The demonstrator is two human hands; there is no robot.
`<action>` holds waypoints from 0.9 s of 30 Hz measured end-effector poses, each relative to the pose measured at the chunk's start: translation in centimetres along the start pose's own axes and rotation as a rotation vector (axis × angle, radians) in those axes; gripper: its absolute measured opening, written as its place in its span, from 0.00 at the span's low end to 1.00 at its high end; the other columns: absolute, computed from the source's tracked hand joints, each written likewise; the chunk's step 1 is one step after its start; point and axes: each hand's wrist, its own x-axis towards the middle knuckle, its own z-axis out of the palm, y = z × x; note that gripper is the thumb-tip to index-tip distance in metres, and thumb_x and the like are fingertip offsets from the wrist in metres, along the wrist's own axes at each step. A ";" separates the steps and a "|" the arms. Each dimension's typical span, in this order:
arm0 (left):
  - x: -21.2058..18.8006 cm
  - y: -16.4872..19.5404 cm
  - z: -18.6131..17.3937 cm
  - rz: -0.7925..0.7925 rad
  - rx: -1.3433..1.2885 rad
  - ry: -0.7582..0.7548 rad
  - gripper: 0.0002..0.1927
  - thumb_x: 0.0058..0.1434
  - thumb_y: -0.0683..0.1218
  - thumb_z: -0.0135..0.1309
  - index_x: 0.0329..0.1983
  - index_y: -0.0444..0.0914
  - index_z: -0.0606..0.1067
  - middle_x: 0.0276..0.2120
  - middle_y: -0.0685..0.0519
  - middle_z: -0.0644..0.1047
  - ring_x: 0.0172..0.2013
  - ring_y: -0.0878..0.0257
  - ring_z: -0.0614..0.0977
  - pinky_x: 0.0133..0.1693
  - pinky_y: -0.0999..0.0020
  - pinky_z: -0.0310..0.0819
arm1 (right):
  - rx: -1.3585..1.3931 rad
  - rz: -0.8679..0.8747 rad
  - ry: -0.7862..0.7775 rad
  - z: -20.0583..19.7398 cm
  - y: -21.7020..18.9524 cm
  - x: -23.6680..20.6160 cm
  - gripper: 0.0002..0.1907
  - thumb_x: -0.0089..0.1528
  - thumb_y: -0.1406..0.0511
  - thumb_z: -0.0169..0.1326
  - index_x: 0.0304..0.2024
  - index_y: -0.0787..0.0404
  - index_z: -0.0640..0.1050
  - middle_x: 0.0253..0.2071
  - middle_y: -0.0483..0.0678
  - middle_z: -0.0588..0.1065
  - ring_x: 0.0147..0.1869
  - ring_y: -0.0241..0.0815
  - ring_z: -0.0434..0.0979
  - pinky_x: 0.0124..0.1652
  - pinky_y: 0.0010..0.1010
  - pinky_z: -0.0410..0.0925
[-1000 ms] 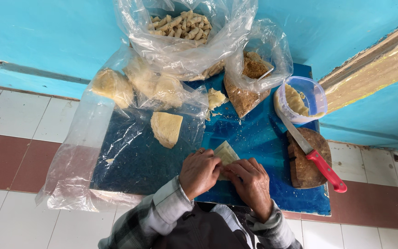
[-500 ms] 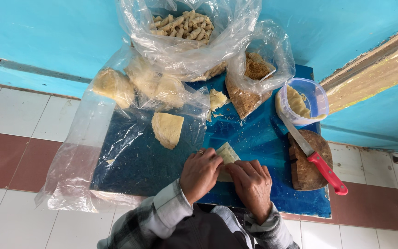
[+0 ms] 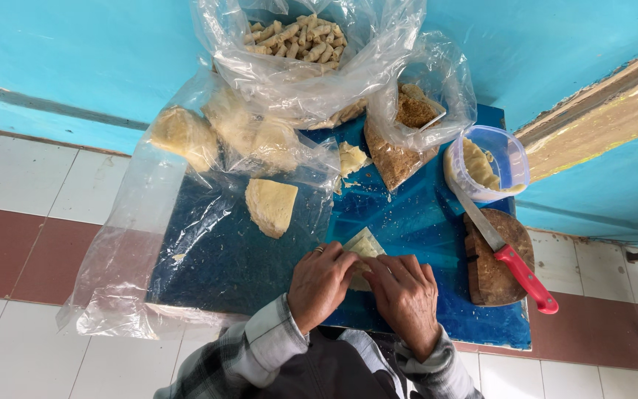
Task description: The person pinches off pieces of dough, flattens them by hand on a plastic-covered board, adds a scoop of brown filling from a bag, and folds and seals the dough over the filling by hand. Finished pastries are placed into a plastic container, with a bag of already formed pastries nearby.
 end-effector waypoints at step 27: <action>0.5 1.0 -2.8 0.132 -0.310 0.225 0.19 0.61 0.40 0.60 0.56 0.39 0.75 0.45 0.49 0.80 0.44 0.50 0.82 0.43 0.58 0.77 | 0.638 0.378 -0.123 0.1 2.6 1.8 0.15 0.60 0.67 0.62 0.49 0.63 0.79 0.37 0.49 0.83 0.41 0.38 0.81 0.45 0.34 0.70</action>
